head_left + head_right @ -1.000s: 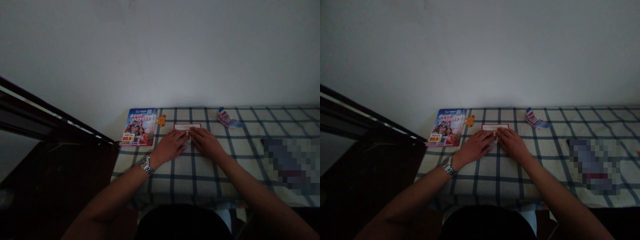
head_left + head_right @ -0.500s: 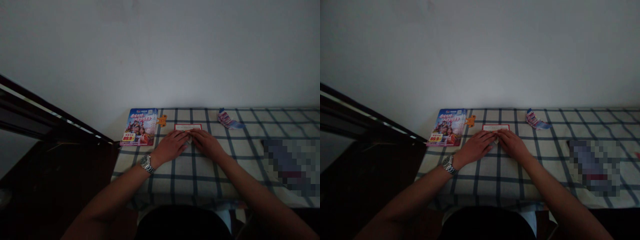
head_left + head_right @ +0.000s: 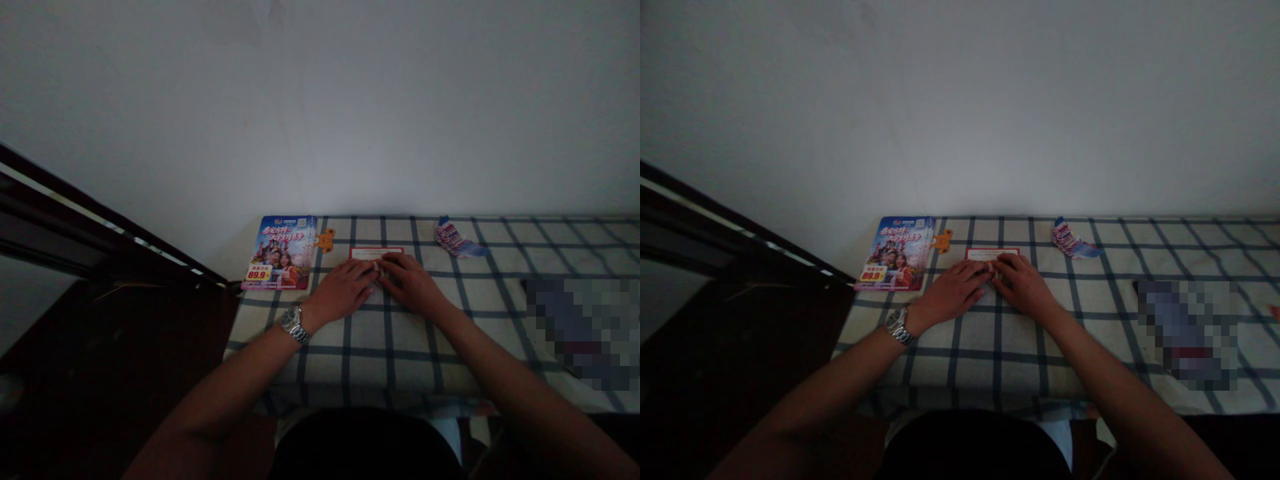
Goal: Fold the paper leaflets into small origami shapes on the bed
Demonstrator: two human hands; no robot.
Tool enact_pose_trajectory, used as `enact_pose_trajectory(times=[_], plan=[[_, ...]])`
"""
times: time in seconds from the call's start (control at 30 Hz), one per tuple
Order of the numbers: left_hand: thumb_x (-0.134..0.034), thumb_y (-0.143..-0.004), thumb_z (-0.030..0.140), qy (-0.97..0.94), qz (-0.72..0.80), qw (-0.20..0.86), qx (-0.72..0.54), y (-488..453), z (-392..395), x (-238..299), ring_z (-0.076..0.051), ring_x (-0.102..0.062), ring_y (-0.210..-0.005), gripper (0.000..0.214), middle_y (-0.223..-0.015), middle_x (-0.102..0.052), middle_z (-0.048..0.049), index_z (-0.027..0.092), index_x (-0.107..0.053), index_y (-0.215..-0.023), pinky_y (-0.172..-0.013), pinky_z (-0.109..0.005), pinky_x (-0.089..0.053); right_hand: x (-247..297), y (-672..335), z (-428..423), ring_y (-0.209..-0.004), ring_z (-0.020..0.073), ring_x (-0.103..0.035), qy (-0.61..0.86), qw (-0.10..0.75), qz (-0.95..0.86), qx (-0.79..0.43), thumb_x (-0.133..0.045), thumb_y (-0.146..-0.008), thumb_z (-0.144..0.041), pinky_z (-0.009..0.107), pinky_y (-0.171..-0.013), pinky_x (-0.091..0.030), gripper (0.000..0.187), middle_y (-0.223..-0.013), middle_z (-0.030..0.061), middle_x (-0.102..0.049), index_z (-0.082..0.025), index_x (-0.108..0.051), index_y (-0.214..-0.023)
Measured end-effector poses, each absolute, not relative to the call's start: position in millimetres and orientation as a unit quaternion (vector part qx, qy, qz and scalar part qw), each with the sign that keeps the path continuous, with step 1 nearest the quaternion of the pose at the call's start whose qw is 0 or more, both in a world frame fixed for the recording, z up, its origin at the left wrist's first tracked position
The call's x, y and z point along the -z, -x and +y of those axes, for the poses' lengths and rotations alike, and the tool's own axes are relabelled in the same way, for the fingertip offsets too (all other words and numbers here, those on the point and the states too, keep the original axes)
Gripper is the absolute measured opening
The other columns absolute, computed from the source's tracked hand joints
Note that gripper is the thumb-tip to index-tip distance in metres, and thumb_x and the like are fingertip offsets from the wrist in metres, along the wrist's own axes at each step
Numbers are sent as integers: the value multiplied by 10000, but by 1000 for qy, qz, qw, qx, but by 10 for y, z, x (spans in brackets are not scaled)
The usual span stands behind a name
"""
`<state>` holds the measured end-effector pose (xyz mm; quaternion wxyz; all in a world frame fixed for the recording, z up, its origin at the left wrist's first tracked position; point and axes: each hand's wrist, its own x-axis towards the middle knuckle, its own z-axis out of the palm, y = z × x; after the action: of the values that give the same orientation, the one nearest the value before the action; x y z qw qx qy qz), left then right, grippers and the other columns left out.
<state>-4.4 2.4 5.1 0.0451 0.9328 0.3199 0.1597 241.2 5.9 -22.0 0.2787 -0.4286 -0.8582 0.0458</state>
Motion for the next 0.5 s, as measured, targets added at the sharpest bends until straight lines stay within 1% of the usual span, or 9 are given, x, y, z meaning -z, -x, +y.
enact_pose_trajectory(times=[0.2, 0.37, 0.5], plan=[[-452, -1088, 321, -934, 310, 66, -168, 67, 36, -38, -252, -497, -1389, 391, -1460, -551, -90, 219, -534, -1456, -1214, -456, -417, 222, -2430, 54, -1249, 342, -608, 425, 274, -861, -58, -608, -1001, -339, 576, -1063, -543, 429, -1377, 150, -620, -247, -616, -1420], [-461, -1086, 312, -935, 305, 67, -169, 74, 36, -41, -254, -488, -1404, 402, -1477, -551, -95, 211, -524, -1470, -1208, -447, -426, 196, -2426, 53, -1245, 350, -604, 435, 248, -864, -50, -617, -996, -349, 573, -1057, -549, 430, -1366, 165, -609, -235, -634, -1410], [-453, -1089, 314, -937, 300, 64, -165, 78, 41, -45, -251, -484, -1414, 421, -1495, -544, -96, 205, -503, -1493, -1225, -450, -405, 184, -2423, 50, -1245, 352, -603, 431, 249, -866, -52, -631, -991, -383, 572, -1059, -548, 442, -1367, 167, -605, -235, -637, -1407]])
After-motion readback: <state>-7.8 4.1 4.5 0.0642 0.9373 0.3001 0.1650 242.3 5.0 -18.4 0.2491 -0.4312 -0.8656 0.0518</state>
